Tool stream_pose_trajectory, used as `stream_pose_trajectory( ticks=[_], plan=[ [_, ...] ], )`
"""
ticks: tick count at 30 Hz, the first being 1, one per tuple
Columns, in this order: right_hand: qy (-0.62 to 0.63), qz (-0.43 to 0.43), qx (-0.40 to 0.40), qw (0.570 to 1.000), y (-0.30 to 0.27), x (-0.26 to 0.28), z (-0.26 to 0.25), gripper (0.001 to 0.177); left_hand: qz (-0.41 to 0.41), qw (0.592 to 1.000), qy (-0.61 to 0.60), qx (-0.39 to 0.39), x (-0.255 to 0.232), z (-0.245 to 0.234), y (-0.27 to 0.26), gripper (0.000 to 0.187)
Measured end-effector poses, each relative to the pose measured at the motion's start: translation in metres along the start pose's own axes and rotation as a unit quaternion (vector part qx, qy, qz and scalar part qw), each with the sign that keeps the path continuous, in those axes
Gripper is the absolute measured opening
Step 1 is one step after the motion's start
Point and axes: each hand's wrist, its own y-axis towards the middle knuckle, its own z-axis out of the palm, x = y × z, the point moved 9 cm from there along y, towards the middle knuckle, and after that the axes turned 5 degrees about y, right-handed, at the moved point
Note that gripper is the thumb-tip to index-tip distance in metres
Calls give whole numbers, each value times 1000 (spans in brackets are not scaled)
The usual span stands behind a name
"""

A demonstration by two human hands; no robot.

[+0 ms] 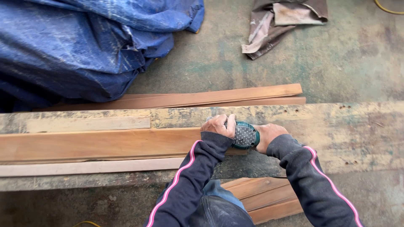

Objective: Sanding a wooden plank using an orbital sander.

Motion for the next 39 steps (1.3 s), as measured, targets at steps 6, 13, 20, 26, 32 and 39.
stream_pose_trajectory(
  ticks=[6,13,20,26,32,39],
  plan=[
    [-34,-12,16,999,14,48,12,38,-9,1000,-17,-22,32,-49,-2,35],
    [-30,-59,20,998,37,125,19,37,-23,999,-11,-37,86,-104,8,38],
    [-30,-70,66,995,55,205,33,35,-52,998,27,-21,149,-161,17,38],
    [6,-99,49,994,59,277,39,30,-73,996,49,-17,201,-214,17,34],
    [53,-114,33,992,52,329,48,29,-37,999,11,-22,232,-258,13,22],
    [56,-125,55,989,39,316,62,30,-67,997,5,-25,233,-251,-11,25]
  ],
)
